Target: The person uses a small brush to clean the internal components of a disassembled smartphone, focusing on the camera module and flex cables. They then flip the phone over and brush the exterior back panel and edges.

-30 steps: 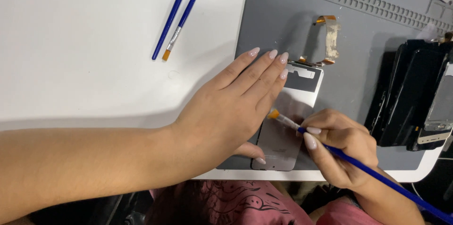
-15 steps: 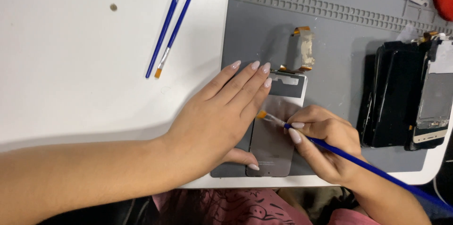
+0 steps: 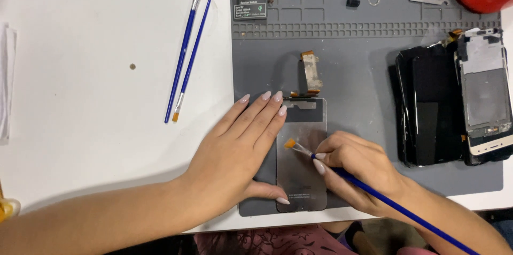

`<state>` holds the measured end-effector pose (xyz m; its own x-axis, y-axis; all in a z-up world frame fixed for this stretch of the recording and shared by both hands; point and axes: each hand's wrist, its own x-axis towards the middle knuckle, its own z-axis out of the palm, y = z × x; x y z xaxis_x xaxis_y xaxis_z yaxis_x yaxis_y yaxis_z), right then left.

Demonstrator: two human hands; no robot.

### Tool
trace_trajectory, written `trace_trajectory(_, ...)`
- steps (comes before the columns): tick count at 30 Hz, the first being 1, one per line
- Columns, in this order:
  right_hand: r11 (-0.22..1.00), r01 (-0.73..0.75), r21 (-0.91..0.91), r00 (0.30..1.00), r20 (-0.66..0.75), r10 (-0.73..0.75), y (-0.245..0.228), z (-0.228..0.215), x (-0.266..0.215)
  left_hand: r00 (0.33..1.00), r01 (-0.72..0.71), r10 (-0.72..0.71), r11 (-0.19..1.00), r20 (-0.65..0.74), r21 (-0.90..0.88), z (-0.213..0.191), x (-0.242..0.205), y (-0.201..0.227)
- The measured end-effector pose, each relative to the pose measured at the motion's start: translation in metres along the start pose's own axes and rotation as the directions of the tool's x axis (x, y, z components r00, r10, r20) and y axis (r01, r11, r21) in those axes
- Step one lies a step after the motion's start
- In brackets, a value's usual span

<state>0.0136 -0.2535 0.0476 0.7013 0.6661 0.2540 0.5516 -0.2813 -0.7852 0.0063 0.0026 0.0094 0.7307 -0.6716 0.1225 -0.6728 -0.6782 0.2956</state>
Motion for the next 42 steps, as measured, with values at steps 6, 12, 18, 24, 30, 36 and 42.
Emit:
trace_trajectory(6,0.990,-0.135,0.043,0.990,0.055,0.132,0.006,-0.008,-0.015,1.000,-0.007,0.007,1.000,-0.016,0.007,0.002,-0.001,-0.001)
trace_trajectory(12,0.985,-0.163,0.051,0.983,0.093,0.158,0.001,-0.022,-0.012,1.000,-0.004,0.003,1.000,-0.016,-0.026,0.001,-0.001,0.000)
trace_trajectory(18,0.981,-0.178,0.073,0.980,0.101,0.170,0.003,-0.028,-0.016,1.000,-0.001,0.001,1.000,-0.006,-0.027,0.001,-0.001,-0.001)
trace_trajectory(24,0.989,-0.146,-0.028,0.986,0.078,0.148,0.007,-0.027,-0.024,1.000,-0.003,0.003,1.000,0.001,0.009,-0.003,0.000,-0.001)
trace_trajectory(30,0.978,-0.179,-0.108,0.983,0.013,0.181,0.008,-0.027,-0.028,1.000,0.004,-0.004,1.000,0.017,0.011,-0.002,-0.001,-0.001)
trace_trajectory(36,0.977,-0.176,-0.118,0.983,-0.078,0.167,0.011,-0.025,-0.024,1.000,0.000,0.000,1.000,0.007,0.018,-0.002,0.000,-0.001)
trace_trajectory(42,0.967,-0.225,-0.117,0.969,-0.132,0.210,0.010,-0.022,-0.023,1.000,-0.004,0.004,1.000,0.003,0.014,-0.001,-0.001,-0.001)
